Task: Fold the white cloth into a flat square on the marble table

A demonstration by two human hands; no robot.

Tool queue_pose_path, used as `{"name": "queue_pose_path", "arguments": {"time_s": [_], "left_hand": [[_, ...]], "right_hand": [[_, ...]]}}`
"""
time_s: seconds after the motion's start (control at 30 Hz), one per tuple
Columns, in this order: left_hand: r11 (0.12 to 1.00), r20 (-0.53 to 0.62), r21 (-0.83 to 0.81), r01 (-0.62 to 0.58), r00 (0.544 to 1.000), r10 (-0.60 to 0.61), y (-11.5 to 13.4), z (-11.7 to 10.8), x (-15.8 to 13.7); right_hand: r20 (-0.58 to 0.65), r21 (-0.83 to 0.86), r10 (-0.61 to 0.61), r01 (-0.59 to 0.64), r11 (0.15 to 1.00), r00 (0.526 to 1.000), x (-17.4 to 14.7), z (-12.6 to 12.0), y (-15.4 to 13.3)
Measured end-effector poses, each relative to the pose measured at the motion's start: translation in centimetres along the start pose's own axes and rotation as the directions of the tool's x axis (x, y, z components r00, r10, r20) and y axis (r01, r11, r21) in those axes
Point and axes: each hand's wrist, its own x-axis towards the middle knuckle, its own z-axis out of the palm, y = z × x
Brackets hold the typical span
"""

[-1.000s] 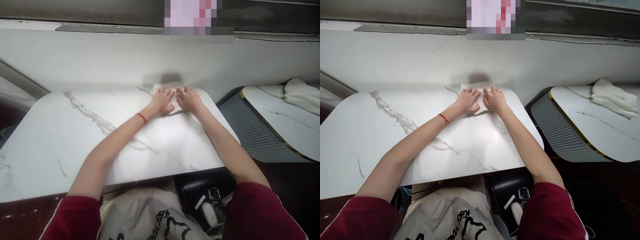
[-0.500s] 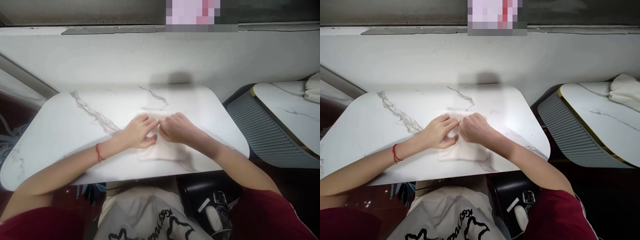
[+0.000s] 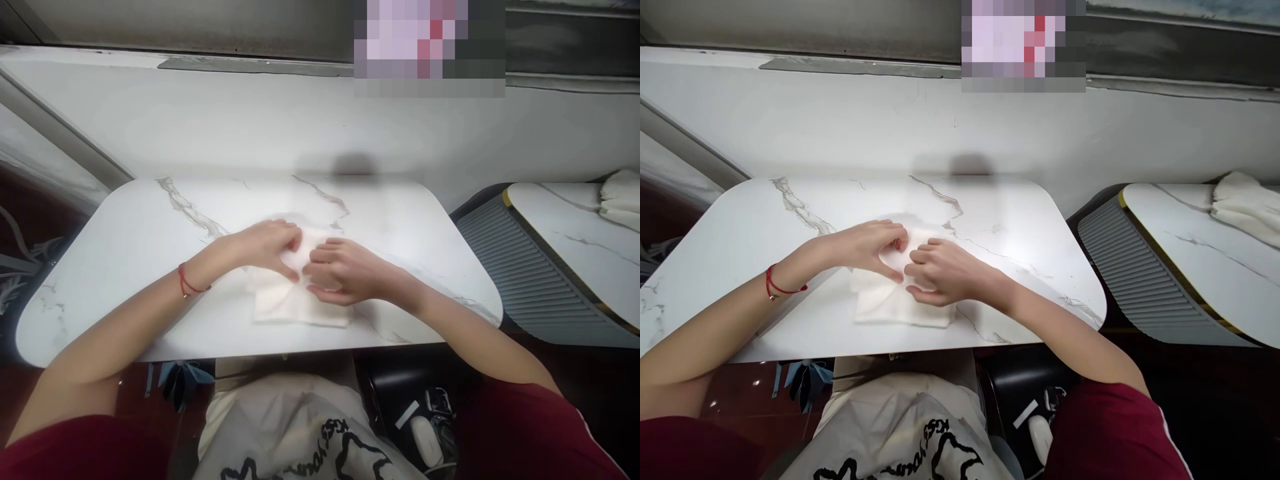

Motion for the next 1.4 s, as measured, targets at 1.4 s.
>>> {"name": "queue_pose_path", "arguments": {"time_s": [1.4], "left_hand": [[0.890,-0.401,0.137,0.435,0.846,-0.352,-10.7,-1.1,-2.6]], "right_hand": [[0.074,-0.177,0.365,-0.348,0.921,0.928,14.5,-0.1,5.6]]}}
